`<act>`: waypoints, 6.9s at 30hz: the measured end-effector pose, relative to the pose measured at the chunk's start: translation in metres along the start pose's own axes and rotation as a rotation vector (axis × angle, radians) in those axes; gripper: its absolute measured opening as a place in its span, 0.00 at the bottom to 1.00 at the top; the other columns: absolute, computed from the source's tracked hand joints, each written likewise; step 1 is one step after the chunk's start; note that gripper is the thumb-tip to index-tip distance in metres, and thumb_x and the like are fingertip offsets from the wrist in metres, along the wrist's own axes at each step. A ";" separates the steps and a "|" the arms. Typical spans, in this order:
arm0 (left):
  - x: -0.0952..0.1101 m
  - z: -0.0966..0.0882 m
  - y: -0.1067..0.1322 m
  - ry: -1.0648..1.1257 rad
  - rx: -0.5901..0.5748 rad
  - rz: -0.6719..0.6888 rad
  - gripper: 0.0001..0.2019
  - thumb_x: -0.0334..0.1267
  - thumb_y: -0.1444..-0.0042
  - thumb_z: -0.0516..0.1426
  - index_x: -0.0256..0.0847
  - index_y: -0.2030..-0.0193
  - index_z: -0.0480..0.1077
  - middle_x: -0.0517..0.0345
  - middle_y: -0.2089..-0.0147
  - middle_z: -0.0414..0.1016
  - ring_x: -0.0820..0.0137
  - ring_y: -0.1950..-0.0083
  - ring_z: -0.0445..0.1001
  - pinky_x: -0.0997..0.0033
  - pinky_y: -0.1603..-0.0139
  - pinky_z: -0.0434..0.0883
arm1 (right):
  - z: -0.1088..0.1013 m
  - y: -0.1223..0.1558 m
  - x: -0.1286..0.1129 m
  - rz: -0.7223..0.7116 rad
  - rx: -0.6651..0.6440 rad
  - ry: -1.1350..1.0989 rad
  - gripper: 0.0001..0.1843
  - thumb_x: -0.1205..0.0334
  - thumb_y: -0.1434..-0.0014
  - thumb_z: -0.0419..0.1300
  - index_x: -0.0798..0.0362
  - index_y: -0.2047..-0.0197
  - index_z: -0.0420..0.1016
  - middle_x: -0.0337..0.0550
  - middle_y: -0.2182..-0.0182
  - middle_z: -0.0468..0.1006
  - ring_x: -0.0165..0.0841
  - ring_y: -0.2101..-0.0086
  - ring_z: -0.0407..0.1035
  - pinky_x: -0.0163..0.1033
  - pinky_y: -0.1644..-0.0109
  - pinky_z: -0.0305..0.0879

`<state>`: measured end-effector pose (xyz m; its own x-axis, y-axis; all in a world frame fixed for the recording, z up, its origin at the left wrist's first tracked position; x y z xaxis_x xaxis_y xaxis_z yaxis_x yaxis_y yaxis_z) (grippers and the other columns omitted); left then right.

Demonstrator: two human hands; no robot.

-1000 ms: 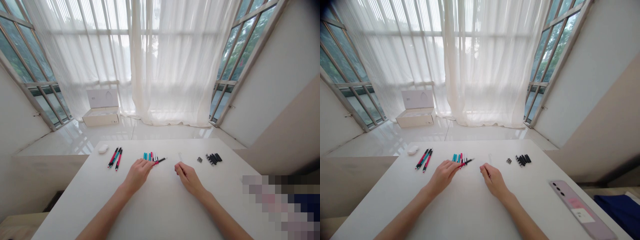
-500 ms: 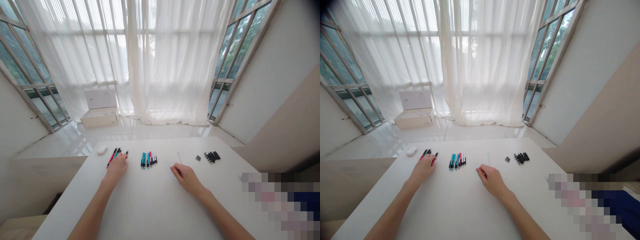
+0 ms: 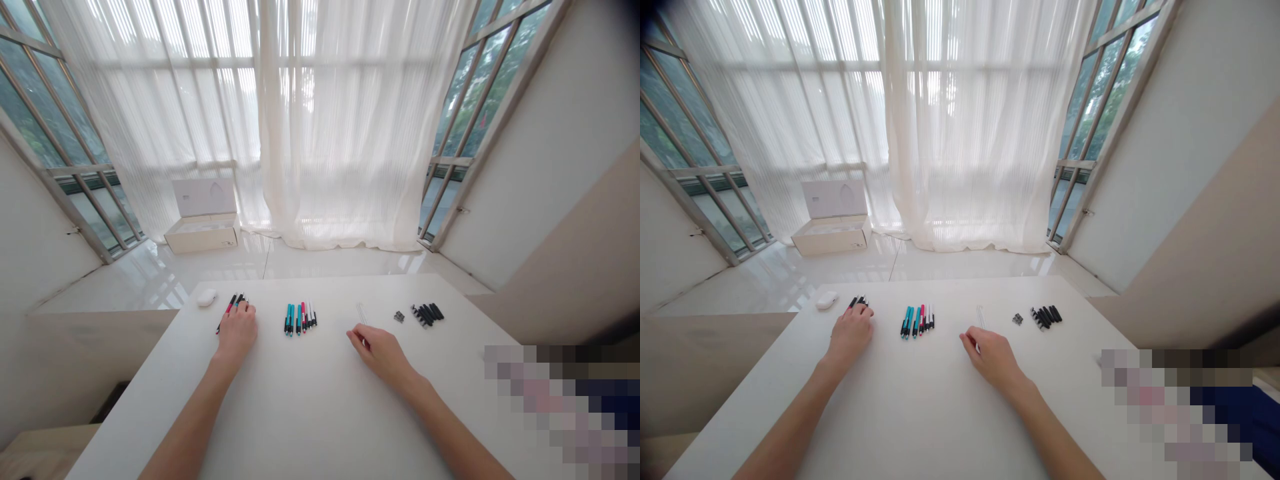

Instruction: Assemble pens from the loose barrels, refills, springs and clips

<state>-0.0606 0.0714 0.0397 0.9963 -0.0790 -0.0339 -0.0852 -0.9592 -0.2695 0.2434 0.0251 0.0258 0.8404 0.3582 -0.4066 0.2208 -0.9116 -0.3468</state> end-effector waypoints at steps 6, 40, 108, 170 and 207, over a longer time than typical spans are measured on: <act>0.051 0.003 0.013 0.245 0.108 0.341 0.13 0.34 0.36 0.47 0.40 0.50 0.68 0.49 0.49 0.72 0.62 0.51 0.69 0.62 0.52 0.65 | -0.011 -0.004 0.025 0.140 0.038 0.137 0.19 0.52 0.36 0.47 0.50 0.74 0.67 0.38 0.79 0.72 0.30 0.78 0.62 0.35 0.74 0.49; 0.080 -0.029 0.035 0.597 0.343 0.587 0.11 0.28 0.39 0.45 0.39 0.51 0.60 0.51 0.58 0.69 0.66 0.58 0.71 0.66 0.58 0.70 | -0.013 -0.004 0.064 0.359 -0.087 0.294 0.10 0.59 0.39 0.52 0.49 0.62 0.74 0.40 0.64 0.76 0.30 0.70 0.69 0.33 0.73 0.52; 0.119 -0.001 0.055 0.331 -0.069 0.762 0.07 0.37 0.33 0.43 0.42 0.55 0.59 0.58 0.64 0.73 0.69 0.66 0.74 0.75 0.73 0.64 | 0.020 0.005 -0.028 -0.095 -0.209 -0.460 0.15 0.50 0.42 0.58 0.50 0.67 0.82 0.41 0.74 0.79 0.28 0.77 0.65 0.33 0.72 0.60; 0.117 0.004 0.051 0.182 -0.061 0.684 0.10 0.35 0.33 0.42 0.41 0.64 0.60 0.61 0.70 0.71 0.70 0.73 0.71 0.73 0.78 0.57 | -0.038 0.005 0.108 0.486 -0.015 0.318 0.12 0.59 0.42 0.52 0.47 0.64 0.77 0.42 0.64 0.78 0.35 0.67 0.71 0.35 0.71 0.57; 0.120 0.003 0.052 0.184 -0.025 0.722 0.09 0.37 0.33 0.44 0.42 0.62 0.63 0.59 0.68 0.69 0.70 0.70 0.71 0.74 0.73 0.64 | 0.019 0.003 -0.030 -0.075 -0.223 -0.397 0.09 0.57 0.41 0.55 0.51 0.65 0.74 0.39 0.71 0.77 0.28 0.76 0.64 0.34 0.69 0.64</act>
<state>0.0548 0.0130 0.0187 0.6783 -0.7341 -0.0323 -0.7215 -0.6570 -0.2186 0.2098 0.0157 0.0209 0.5730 0.4348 -0.6947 0.4111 -0.8858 -0.2153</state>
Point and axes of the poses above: each hand's wrist, its own y-axis away from the middle knuckle, its own z-axis out of the palm, x = y × z, the point moved 5 cm from there along -y, towards the middle knuckle
